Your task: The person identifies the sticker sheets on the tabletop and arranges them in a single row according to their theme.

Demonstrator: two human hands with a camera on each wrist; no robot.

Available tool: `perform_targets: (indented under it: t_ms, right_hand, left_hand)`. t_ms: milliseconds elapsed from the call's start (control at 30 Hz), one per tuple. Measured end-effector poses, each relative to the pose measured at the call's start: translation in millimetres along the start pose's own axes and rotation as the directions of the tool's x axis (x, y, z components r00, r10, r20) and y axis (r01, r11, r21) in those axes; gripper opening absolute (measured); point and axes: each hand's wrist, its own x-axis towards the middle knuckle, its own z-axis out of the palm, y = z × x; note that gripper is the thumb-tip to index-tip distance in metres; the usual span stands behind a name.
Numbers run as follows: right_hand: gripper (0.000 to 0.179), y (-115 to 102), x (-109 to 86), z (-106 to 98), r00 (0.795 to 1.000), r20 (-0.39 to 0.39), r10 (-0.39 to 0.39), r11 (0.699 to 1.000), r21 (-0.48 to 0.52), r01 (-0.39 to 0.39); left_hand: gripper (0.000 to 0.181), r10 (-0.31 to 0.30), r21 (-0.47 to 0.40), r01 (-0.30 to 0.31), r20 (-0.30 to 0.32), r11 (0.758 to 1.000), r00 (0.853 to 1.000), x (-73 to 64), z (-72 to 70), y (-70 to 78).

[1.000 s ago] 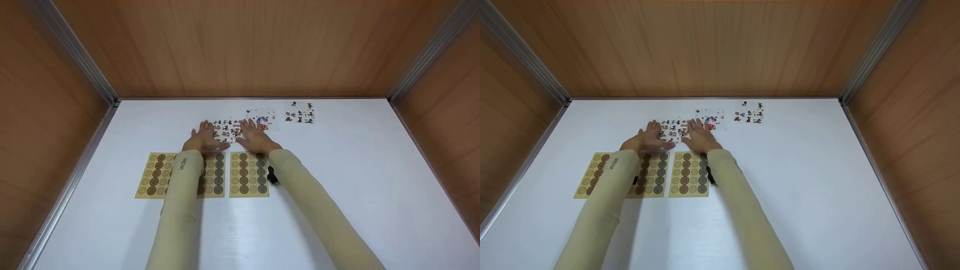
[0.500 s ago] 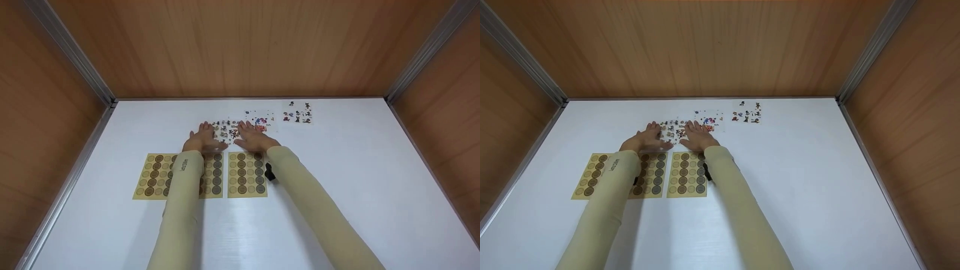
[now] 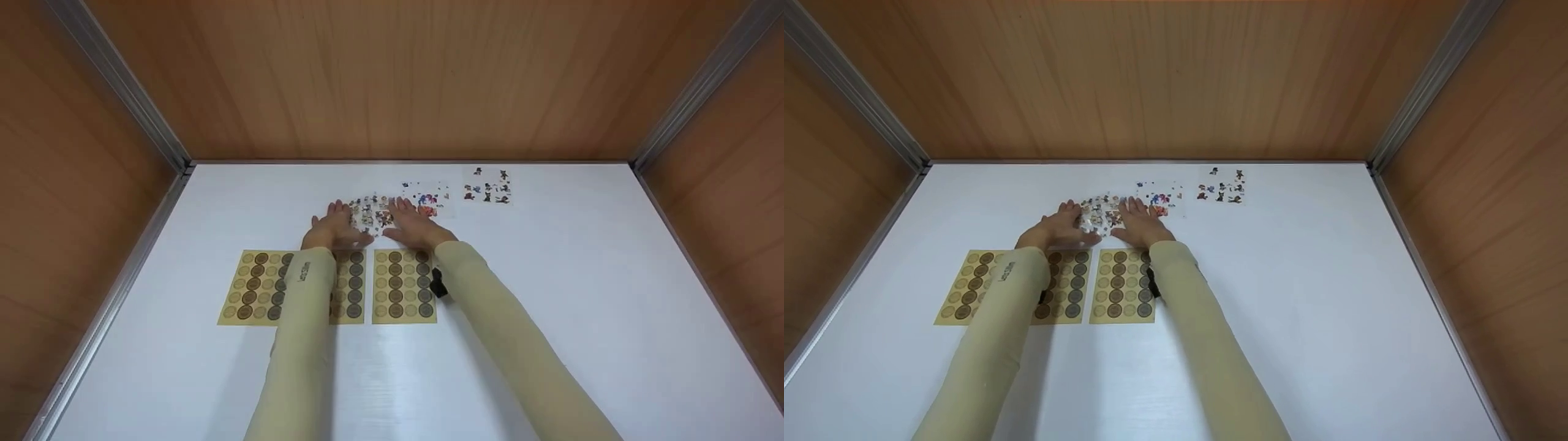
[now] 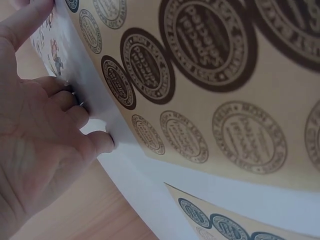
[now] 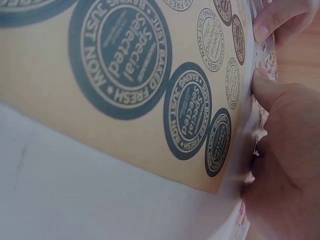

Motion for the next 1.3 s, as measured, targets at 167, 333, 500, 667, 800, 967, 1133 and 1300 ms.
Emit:
perform_targets:
  t_ms: [167, 333, 500, 667, 800, 967, 1133, 1300]
  right_hand:
    - [0.083, -2, 0.1, 6, 0.997, -0.077, 0.028, 0.993, 0.114, -0.019]
    - [0.095, -7, 2.6, 10, 0.984, -0.161, 0.083, 0.984, 0.17, -0.055]
    - [0.1, -12, 6.1, 12, 0.965, -0.254, 0.07, 0.96, 0.281, 0.004]
    - [0.082, -17, 11.1, 15, 0.941, -0.318, 0.111, 0.799, 0.592, 0.106]
    - [0.067, -20, 14.2, 13, 0.929, -0.303, 0.211, 0.608, 0.785, 0.118]
    - [0.049, -23, 14.8, 8, 0.923, -0.241, 0.299, 0.417, 0.903, 0.101]
    - [0.033, -22, 15.0, 7, 0.931, -0.192, 0.311, 0.337, 0.938, 0.081]
    - [0.03, -21, 14.0, 7, 0.938, -0.176, 0.299, 0.328, 0.942, 0.072]
  left_hand:
    - [0.109, -0.017, -0.011, 0.017, 0.004, 1.0, 1.0, -0.9, 1.2, 0.5]
    - [0.107, -0.019, -0.042, 0.019, -0.011, 0.999, 1.0, -4.2, 1.2, 0.0]
    - [0.105, -0.018, -0.037, 0.017, -0.021, 0.999, 1.0, -5.0, 2.4, -1.0]
    - [0.103, -0.005, -0.033, 0.004, -0.031, 0.999, 1.0, -5.2, 5.5, -1.9]
    - [0.103, -0.002, -0.049, 0.0, -0.039, 0.999, 0.999, -4.9, 7.8, -1.8]
    - [0.101, 0.011, -0.082, -0.016, -0.062, 0.997, 0.998, -4.7, 8.2, -0.7]
    - [0.101, 0.019, -0.098, -0.025, -0.066, 0.995, 0.998, -5.3, 6.5, -0.6]
    - [0.101, 0.009, -0.106, -0.015, -0.057, 0.994, 0.998, -5.3, 5.2, -1.6]
